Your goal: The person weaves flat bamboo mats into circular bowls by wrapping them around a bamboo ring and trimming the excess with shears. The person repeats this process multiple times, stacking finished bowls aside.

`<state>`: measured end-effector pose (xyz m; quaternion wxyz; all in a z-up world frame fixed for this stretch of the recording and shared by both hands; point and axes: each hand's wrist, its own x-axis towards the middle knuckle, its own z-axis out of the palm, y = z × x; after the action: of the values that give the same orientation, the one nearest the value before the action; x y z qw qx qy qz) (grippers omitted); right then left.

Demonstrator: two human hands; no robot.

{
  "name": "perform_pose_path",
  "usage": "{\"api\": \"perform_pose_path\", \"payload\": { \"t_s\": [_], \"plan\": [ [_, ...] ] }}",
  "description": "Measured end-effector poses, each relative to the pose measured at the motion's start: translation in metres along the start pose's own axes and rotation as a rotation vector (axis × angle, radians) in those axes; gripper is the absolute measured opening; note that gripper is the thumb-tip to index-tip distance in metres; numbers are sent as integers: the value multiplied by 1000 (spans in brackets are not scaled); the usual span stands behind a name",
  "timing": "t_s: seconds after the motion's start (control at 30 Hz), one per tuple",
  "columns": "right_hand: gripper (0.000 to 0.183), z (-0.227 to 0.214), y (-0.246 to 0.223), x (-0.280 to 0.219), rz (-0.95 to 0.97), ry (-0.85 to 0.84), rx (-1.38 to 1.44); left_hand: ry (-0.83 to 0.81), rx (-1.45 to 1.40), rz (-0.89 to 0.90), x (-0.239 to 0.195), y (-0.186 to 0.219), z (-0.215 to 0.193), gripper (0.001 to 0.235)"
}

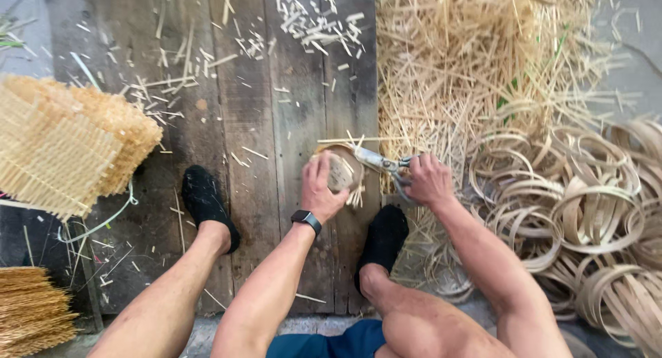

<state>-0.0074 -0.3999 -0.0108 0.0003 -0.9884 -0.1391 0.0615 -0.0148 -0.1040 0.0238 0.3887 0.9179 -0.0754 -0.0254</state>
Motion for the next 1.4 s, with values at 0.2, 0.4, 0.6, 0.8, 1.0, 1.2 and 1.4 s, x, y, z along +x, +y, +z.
{"api": "perform_pose_path", "payload": {
  "t_s": [0.2,0.4,0.6,0.8,1.0,1.2,1.4],
  "plan": [
    [36,-5,-7,3,38,-231,-44,-108,46,-55,4,4,-10,103],
    [48,2,6,0,-18,-44,-37,56,-156,-187,0,22,6,102],
    [30,21,6,0,23,-253,-84,44,-228,-241,-2,16,8,93],
    [57,-11,6,-3,123,-252,42,78,-107,-185,-5,11,12,84],
    [65,-34,1,-2,151,-258,76,20,-71,-181,-8,1,14,90],
    [65,-34,9,-32,144,-271,39,27,-64,-157,-9,4,20,88],
    [49,2,-14,-14,104,-227,30,-109,-73,-30,-5,-2,4,83]
  ]
}}
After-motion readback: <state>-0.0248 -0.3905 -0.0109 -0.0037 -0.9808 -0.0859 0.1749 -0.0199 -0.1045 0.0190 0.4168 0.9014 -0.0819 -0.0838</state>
